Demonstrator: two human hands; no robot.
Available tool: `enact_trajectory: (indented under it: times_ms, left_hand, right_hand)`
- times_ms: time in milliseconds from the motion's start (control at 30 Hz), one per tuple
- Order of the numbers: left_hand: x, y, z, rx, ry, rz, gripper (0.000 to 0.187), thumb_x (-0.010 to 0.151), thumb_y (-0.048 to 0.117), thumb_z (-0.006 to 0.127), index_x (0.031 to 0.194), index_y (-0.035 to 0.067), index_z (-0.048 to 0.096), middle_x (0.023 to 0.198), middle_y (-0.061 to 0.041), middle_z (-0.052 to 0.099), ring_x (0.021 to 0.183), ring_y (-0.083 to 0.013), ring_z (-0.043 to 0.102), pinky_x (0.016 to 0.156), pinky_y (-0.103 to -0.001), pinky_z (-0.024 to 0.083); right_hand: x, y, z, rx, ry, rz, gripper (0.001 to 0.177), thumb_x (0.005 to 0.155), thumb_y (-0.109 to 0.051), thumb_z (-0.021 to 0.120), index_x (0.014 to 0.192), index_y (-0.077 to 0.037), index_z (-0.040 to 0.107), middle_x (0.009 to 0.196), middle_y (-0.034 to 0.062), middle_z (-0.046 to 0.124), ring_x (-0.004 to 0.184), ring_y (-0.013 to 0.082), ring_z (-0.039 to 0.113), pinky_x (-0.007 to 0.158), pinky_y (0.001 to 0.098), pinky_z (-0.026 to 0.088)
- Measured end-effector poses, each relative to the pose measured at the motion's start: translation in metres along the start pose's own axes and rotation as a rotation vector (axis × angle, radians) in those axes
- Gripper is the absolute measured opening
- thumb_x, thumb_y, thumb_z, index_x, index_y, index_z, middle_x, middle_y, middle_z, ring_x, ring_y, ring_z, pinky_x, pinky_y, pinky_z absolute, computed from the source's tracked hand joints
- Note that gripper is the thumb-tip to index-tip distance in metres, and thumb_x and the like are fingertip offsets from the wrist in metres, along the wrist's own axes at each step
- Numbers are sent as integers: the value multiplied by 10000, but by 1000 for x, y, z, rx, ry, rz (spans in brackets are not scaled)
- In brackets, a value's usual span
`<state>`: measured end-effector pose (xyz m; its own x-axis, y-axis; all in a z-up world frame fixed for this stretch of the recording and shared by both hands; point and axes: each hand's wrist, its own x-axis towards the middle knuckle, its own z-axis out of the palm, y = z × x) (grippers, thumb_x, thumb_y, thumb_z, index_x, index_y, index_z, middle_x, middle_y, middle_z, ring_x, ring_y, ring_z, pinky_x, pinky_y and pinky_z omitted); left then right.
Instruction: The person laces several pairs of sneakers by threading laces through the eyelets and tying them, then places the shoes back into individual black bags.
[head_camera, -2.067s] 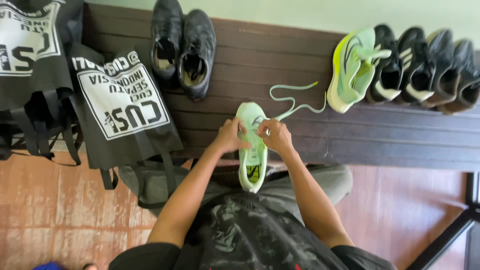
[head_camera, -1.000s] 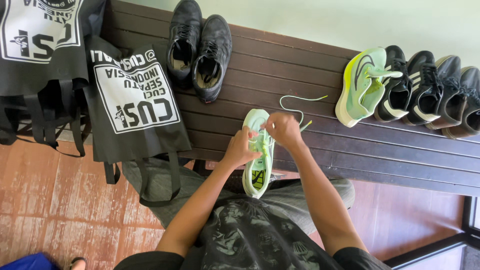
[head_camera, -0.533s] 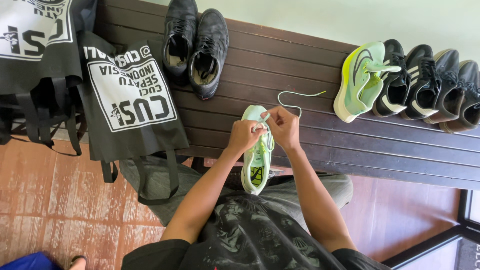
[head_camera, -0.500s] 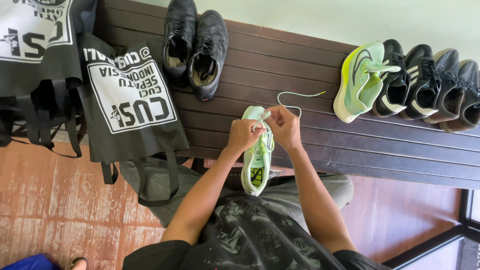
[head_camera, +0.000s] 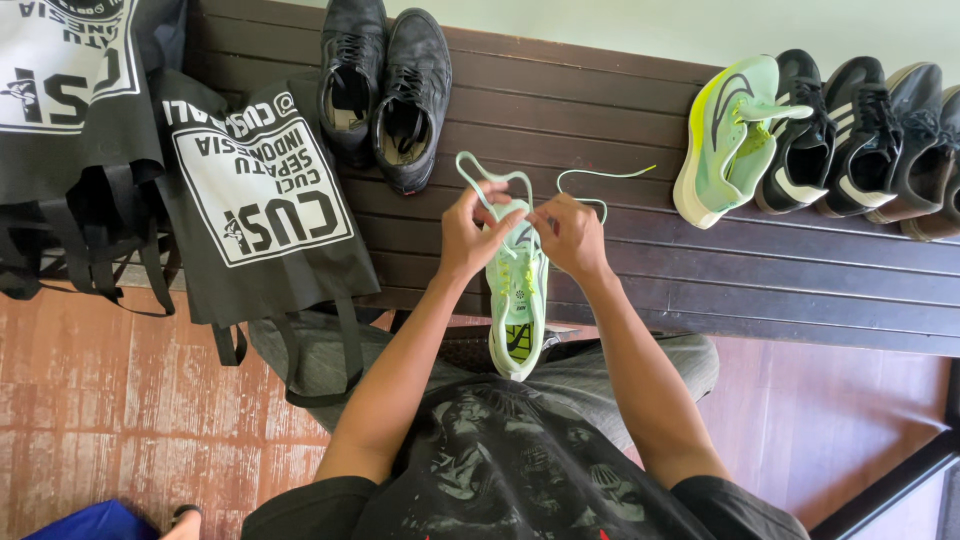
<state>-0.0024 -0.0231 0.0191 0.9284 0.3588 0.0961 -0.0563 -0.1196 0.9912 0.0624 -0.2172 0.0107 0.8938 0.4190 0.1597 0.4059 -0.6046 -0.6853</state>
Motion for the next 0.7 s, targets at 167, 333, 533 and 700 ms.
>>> enact_trajectory:
  times_ms: [167, 333, 533, 700]
  left_hand:
    - [-20, 5, -2, 142, -201, -203, 540, 787, 362, 940, 1198, 68, 750, 950, -132, 793, 735, -230, 723, 739, -369, 569]
    - [-44, -58, 21, 403, -319, -173, 707, 664, 454, 931, 1235, 106, 700, 1127, -109, 682, 945, -368, 739, 903, -508, 495]
    - [-54, -56, 17, 482, -373, -214, 688, 703, 470, 907, 1256, 102, 726, 1152, -151, 778, 1024, -383, 763, 933, -501, 490]
    - [-63, -68, 18, 457, -310, -144, 639, 678, 479, 922, 1193, 146, 744, 1025, -94, 814, 902, -312, 733, 828, -453, 496]
  right_hand:
    - [21, 5, 11, -140, -111, 137, 77, 976, -296, 745, 960, -227, 778, 928, -26, 729, 815, 293, 739, 740, 479, 590]
    - [21, 37, 46, -63, -350, 251, 156, 942, -260, 670, 1046, -208, 775, 1041, 71, 818, 1025, 410, 759, 895, 599, 581]
    - [37, 43, 73, 85, -31, 15, 80, 906, -124, 672, 893, -182, 725, 667, -20, 742, 658, 275, 745, 672, 373, 583]
    - [62, -5, 63, 229, 177, 28, 127, 1082, -212, 692, 983, -138, 662, 715, -10, 777, 566, 179, 736, 581, 345, 571]
